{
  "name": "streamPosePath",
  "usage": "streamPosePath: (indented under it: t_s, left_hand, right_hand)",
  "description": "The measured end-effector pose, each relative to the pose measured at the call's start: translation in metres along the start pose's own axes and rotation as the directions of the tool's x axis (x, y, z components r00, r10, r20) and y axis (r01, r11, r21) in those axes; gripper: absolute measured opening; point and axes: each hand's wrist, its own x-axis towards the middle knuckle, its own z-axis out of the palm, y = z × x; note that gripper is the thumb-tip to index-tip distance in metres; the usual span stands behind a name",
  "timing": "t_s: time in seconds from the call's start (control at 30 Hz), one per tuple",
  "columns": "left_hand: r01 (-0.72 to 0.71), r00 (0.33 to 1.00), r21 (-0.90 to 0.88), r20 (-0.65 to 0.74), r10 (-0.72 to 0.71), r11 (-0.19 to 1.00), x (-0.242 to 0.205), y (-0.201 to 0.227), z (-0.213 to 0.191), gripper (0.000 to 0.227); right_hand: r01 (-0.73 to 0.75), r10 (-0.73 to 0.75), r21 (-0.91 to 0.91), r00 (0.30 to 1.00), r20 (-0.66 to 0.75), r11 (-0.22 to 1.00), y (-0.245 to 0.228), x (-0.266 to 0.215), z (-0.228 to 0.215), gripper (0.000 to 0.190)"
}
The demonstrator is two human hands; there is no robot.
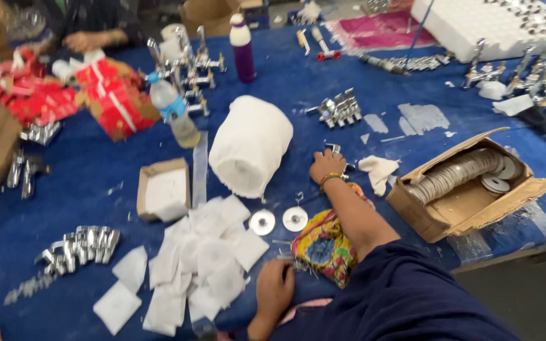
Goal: The person wipes small chrome metal parts with a colorful cloth at a workbench. They pick up each part, rub it with the cloth, and place it back on the table. Another person works alongside, also cleaning similar parts.
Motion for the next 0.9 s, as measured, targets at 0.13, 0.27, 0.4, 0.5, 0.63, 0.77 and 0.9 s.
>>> streamPosePath:
  t_s: [0.13, 0.27, 0.4, 0.5, 0.63, 0.77, 0.9]
  left_hand:
    - [0.001, 1.000, -0.049, -0.015, -0.002, 0.999, 0.000, 0.003, -0.003, 0.009]
    - [0.024, 1.000, -0.060, -0.016, -0.025, 0.998, 0.001, 0.004, -0.005, 0.008]
    - [0.020, 1.000, -0.043, -0.009, -0.021, 0.999, -0.003, 0.007, -0.006, 0.008]
    - [0.034, 0.999, -0.033, 0.002, -0.034, 0.999, 0.000, 0.008, -0.006, 0.009]
    - [-0.022, 0.999, -0.017, -0.029, 0.021, 1.000, 0.001, 0.007, -0.003, 0.010]
    - [0.010, 1.000, -0.002, 0.004, -0.010, 1.000, 0.002, 0.008, -0.002, 0.009]
    - [0.019, 1.000, -0.002, 0.016, -0.019, 1.000, 0.004, 0.010, -0.004, 0.009]
  right_hand:
    - [0.257, -0.264, 0.075, 0.958, 0.109, 0.963, 0.009, -0.008, -0.007, 0.044]
    - [0.280, -0.343, 0.271, 0.912, 0.226, 0.921, 0.013, -0.002, -0.012, 0.040]
    - [0.386, -0.356, 0.297, 0.922, -0.152, 0.874, 0.012, -0.016, 0.004, 0.033]
    - [0.304, -0.204, 0.441, 0.944, -0.260, 0.844, 0.006, -0.015, 0.016, 0.045]
    - [0.228, -0.200, 0.279, 0.972, -0.126, 0.933, 0.004, 0.002, 0.023, 0.047]
    - [0.207, -0.175, 0.395, 0.978, -0.115, 0.895, 0.007, 0.013, 0.017, 0.034]
    - [0.212, -0.048, 0.665, 0.966, -0.255, 0.717, 0.012, -0.003, -0.015, 0.031]
